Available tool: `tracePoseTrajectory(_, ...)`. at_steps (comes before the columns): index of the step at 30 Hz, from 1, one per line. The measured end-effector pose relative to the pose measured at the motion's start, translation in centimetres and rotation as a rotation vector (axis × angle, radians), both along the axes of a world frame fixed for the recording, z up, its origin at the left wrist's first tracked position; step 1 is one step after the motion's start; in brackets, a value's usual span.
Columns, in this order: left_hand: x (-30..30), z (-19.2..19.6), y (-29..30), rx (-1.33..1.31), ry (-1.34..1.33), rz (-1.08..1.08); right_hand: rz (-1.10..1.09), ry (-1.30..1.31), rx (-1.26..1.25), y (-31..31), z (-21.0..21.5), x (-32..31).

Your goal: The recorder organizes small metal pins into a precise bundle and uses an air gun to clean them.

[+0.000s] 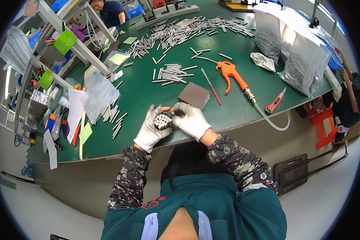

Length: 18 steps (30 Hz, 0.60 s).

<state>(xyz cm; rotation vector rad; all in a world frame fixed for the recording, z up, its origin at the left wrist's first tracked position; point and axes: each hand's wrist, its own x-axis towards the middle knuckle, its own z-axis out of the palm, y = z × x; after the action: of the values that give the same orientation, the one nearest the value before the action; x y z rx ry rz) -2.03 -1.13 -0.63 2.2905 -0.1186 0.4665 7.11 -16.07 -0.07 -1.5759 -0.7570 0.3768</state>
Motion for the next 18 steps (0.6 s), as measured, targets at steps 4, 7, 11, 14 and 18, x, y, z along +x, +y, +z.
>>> tracePoseTrajectory(4,-0.1,0.6,0.0,0.031,0.115,-0.004,0.028,0.312,-0.062,-0.4,1.6,-0.6)
tracePoseTrajectory(7,-0.1,0.4,-0.1,0.011,0.041,0.003,0.003,0.319,-0.016,-0.3,1.1,-0.6)
tracePoseTrajectory(11,-0.1,0.4,-0.1,0.013,0.037,-0.003,0.008,0.245,0.003,-0.2,0.6,-0.5)
tracePoseTrajectory(14,-0.1,0.5,0.0,0.019,0.064,0.001,0.010,0.227,0.007,-0.2,0.6,-0.5)
tracePoseTrajectory(18,-0.1,0.7,-0.2,0.028,0.060,-0.002,0.008,0.197,-0.007,-0.2,0.3,-0.4)
